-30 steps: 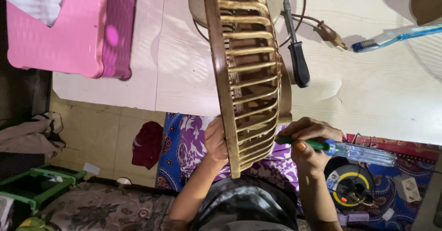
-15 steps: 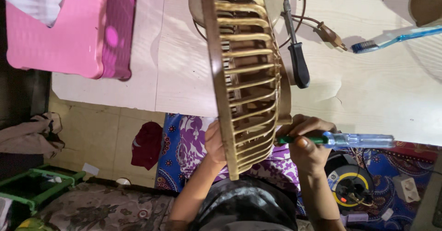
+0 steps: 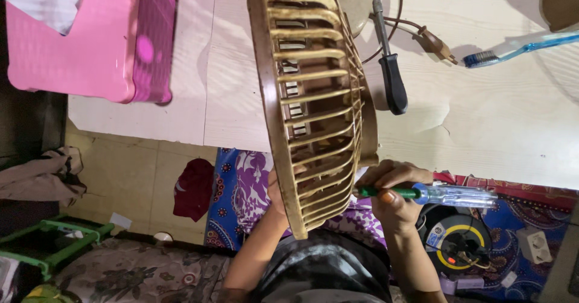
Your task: The person disassembles a table fan by removing the front grille and fan blade using a screwdriver. They then use a toothbrush to clean the interior of the grille and the fan base.
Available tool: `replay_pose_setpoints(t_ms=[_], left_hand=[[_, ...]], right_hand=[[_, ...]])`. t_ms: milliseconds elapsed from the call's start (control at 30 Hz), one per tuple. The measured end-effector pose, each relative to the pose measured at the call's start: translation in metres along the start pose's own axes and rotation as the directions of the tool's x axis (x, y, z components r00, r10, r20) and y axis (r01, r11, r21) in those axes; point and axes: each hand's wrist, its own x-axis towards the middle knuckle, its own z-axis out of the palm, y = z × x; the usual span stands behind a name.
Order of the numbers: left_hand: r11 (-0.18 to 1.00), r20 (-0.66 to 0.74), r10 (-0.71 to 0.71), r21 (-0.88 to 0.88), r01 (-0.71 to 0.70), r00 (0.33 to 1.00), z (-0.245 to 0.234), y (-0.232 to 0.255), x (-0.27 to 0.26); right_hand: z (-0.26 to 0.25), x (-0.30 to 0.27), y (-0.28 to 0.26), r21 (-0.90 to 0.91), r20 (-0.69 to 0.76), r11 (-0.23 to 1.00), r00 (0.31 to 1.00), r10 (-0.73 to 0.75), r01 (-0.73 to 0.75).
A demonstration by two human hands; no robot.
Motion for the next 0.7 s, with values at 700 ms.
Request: replay_pose_setpoints(t_ms=[700], left_hand=[[0.999,0.024,0.039,-0.005,-0.039,0.999,0.007,-0.007,0.005]], right_hand=[[0.0,0.003,-0.008,-0.151,0.137,0.988,0.99,-0.023,0.043]])
